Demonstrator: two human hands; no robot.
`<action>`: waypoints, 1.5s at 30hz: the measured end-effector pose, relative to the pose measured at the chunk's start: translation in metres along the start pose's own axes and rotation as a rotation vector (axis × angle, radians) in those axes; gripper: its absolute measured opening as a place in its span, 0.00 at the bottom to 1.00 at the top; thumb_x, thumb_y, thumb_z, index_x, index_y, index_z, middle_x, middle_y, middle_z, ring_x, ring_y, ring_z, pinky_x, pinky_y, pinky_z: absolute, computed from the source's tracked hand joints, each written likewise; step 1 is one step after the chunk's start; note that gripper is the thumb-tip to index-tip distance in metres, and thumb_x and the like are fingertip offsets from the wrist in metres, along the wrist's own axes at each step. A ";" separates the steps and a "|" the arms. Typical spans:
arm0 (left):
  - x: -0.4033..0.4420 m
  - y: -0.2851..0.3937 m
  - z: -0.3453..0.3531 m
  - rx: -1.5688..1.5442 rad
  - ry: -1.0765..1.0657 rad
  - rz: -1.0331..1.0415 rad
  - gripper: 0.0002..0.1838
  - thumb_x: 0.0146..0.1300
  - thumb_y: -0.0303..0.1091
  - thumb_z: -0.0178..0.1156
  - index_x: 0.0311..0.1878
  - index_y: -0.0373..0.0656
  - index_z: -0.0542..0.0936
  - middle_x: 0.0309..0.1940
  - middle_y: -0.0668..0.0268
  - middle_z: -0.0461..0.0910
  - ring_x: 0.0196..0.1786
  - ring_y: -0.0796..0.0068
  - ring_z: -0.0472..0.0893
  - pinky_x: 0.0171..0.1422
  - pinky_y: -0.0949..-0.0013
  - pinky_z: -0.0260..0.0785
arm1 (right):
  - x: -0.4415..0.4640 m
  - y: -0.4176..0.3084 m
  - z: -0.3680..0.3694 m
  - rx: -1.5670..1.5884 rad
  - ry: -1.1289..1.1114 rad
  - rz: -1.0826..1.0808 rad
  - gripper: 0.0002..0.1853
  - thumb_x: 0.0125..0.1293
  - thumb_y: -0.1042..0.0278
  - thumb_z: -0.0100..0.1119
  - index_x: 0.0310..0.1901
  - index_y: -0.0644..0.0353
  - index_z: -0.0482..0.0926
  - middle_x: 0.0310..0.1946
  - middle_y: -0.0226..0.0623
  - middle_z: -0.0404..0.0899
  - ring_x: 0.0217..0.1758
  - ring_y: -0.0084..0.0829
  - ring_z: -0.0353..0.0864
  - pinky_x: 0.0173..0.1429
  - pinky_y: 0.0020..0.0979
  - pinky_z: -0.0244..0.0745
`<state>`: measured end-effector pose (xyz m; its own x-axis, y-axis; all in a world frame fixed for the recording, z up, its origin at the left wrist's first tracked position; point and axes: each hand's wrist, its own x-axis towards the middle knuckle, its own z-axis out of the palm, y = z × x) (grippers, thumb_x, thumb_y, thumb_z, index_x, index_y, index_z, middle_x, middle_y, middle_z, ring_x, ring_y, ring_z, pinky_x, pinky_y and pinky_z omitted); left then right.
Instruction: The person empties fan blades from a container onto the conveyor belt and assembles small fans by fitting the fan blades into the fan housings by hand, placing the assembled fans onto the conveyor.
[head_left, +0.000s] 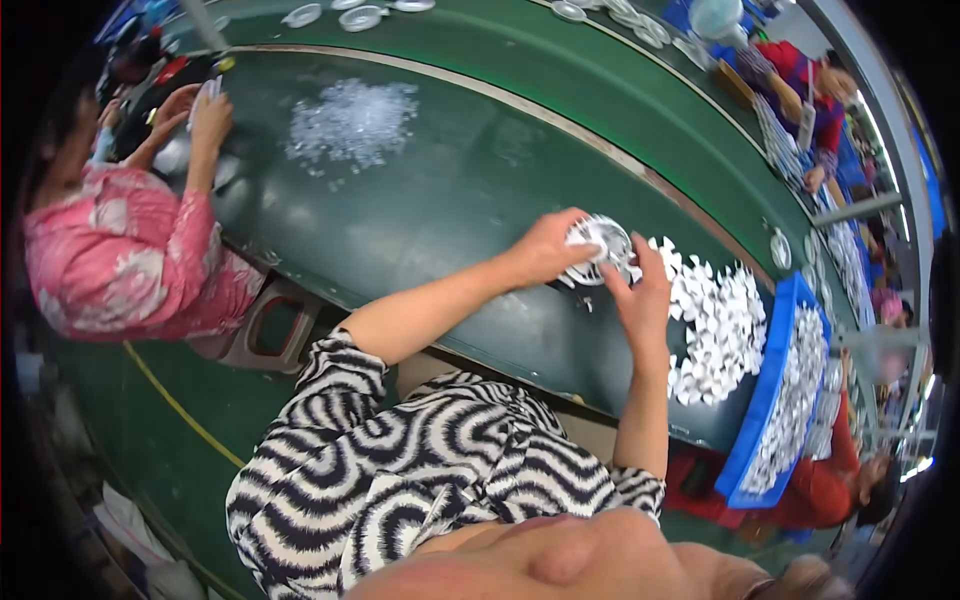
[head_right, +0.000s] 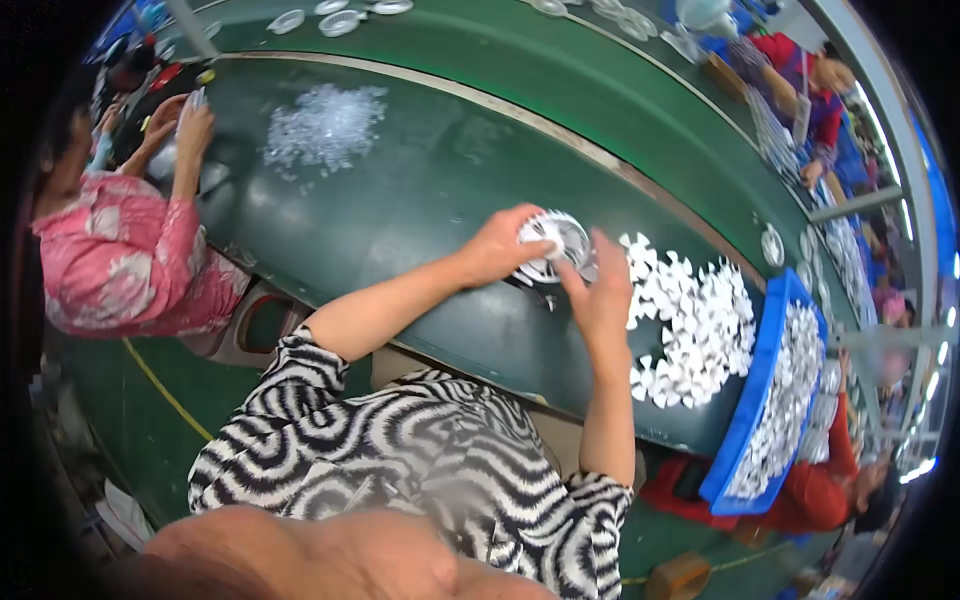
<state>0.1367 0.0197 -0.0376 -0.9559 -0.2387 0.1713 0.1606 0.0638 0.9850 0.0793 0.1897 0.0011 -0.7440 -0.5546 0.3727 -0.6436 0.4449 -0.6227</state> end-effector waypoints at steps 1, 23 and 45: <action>-0.001 0.004 -0.002 0.000 -0.068 -0.002 0.20 0.56 0.37 0.64 0.47 0.33 0.75 0.35 0.59 0.81 0.38 0.76 0.77 0.44 0.70 0.71 | 0.001 0.006 0.000 0.181 -0.106 0.142 0.21 0.52 0.69 0.68 0.47 0.68 0.77 0.37 0.42 0.80 0.37 0.35 0.77 0.44 0.31 0.72; 0.010 -0.028 -0.001 -0.141 0.091 -0.108 0.15 0.63 0.32 0.57 0.49 0.32 0.73 0.32 0.64 0.78 0.33 0.78 0.79 0.37 0.73 0.72 | 0.080 0.109 -0.050 -0.399 -0.048 0.183 0.22 0.46 0.72 0.60 0.48 0.62 0.78 0.38 0.47 0.82 0.41 0.42 0.82 0.47 0.36 0.76; 0.010 0.026 -0.003 0.145 0.260 0.067 0.14 0.62 0.32 0.57 0.48 0.36 0.75 0.36 0.59 0.80 0.37 0.75 0.80 0.42 0.70 0.73 | -0.014 0.030 0.057 0.043 -0.043 -0.030 0.18 0.55 0.65 0.65 0.47 0.61 0.77 0.34 0.45 0.76 0.38 0.44 0.78 0.41 0.39 0.73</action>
<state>0.1324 0.0159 -0.0099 -0.8463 -0.4678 0.2547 0.1671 0.2208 0.9609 0.0804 0.1709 -0.0619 -0.7151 -0.5978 0.3623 -0.6568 0.3970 -0.6411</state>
